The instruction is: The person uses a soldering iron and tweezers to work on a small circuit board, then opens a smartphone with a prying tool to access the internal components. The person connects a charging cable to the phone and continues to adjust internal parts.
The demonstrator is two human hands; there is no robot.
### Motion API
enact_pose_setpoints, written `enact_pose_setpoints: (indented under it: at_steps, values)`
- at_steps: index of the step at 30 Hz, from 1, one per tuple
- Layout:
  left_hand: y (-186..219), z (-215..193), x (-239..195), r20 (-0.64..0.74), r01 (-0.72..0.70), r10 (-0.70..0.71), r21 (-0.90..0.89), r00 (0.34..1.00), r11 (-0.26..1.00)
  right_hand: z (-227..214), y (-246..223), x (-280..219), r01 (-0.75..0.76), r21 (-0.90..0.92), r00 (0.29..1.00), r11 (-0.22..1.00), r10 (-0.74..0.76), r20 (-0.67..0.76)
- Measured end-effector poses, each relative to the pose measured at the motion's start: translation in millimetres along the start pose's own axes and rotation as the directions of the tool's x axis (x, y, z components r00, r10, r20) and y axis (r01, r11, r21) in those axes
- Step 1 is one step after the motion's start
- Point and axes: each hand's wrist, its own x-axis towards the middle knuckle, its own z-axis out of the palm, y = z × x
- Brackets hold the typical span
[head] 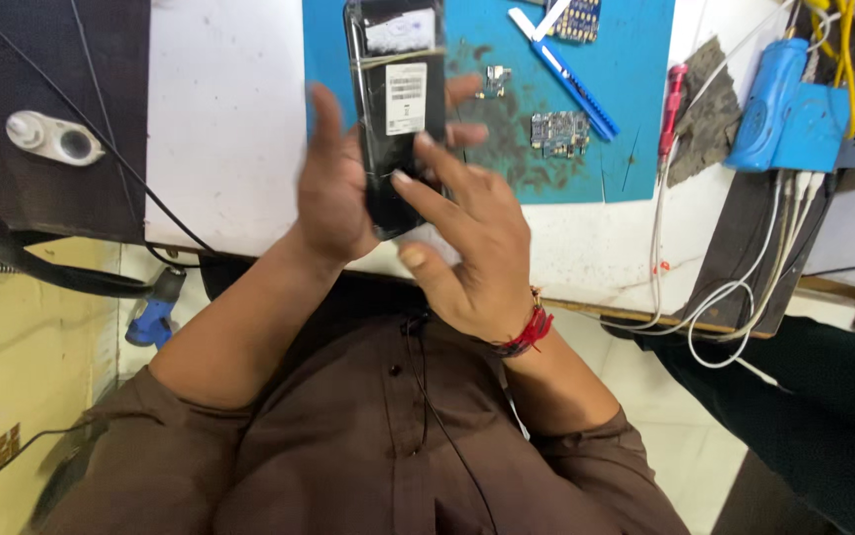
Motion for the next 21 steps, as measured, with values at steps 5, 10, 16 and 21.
enact_pose_setpoints:
  at_steps: [5,10,16,21]
  values:
    - [6,-7,-1,0.126,0.090,-0.064,-0.215,0.990,0.972,-4,11,0,-0.138,0.043,0.959,0.989,0.145,-0.245]
    - [4,-7,-9,0.110,0.145,-0.125,-0.194,0.986,0.970,-19,31,15,0.054,-0.193,0.976,0.980,-0.093,-0.197]
    - [9,7,-8,0.002,0.219,-0.222,-0.166,0.975,0.961,-39,30,51,0.356,-0.467,0.930,0.809,-0.354,0.097]
    - [10,13,-8,-0.035,0.240,-0.239,0.020,0.970,0.971,-46,28,63,0.492,-0.522,0.868,0.697,-0.435,0.238]
